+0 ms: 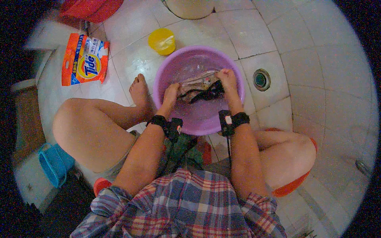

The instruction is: The recorder is manually washing clothes in a basin in a bathroom.

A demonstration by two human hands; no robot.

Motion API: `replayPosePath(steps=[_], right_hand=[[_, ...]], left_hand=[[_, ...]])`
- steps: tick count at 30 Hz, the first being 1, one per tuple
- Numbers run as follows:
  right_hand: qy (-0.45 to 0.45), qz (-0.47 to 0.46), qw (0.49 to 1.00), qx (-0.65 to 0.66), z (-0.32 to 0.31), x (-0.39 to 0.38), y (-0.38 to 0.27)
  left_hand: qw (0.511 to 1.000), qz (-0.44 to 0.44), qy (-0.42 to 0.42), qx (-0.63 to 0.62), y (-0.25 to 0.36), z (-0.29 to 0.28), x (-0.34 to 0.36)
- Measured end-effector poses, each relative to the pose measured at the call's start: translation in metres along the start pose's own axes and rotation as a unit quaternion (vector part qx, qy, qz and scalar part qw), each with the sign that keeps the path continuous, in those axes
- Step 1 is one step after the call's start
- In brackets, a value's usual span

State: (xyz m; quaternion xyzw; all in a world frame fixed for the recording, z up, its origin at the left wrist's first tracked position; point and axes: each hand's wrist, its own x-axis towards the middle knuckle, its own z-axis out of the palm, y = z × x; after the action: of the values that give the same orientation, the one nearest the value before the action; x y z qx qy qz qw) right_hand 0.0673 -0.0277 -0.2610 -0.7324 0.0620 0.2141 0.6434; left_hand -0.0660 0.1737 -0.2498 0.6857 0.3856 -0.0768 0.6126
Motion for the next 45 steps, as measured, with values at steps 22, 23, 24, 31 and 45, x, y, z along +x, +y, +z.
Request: replayPosePath(steps=[22, 23, 24, 31, 45], right_hand=[[0.063, 0.228, 0.970, 0.061, 0.046, -0.056, 0.014], [0.011, 0.211, 0.968, 0.135, 0.041, -0.056, 0.013], [-0.041, 0.192, 0.958, 0.208, 0.038, -0.056, 0.013], [-0.006, 0.061, 0.962, 0.265, 0.037, -0.032, -0.011], [-0.097, -0.042, 0.971, -0.216, 0.029, -0.025, -0.009]], left_hand=[[0.897, 0.228, 0.107, 0.363, 0.025, 0.007, -0.034], [0.892, 0.198, 0.017, 0.406, 0.018, 0.008, -0.033], [0.878, 0.164, -0.073, 0.444, 0.011, 0.008, -0.033], [0.953, 0.090, -0.017, 0.289, -0.014, 0.010, -0.007], [0.990, -0.027, 0.116, -0.073, -0.040, 0.001, 0.023]])
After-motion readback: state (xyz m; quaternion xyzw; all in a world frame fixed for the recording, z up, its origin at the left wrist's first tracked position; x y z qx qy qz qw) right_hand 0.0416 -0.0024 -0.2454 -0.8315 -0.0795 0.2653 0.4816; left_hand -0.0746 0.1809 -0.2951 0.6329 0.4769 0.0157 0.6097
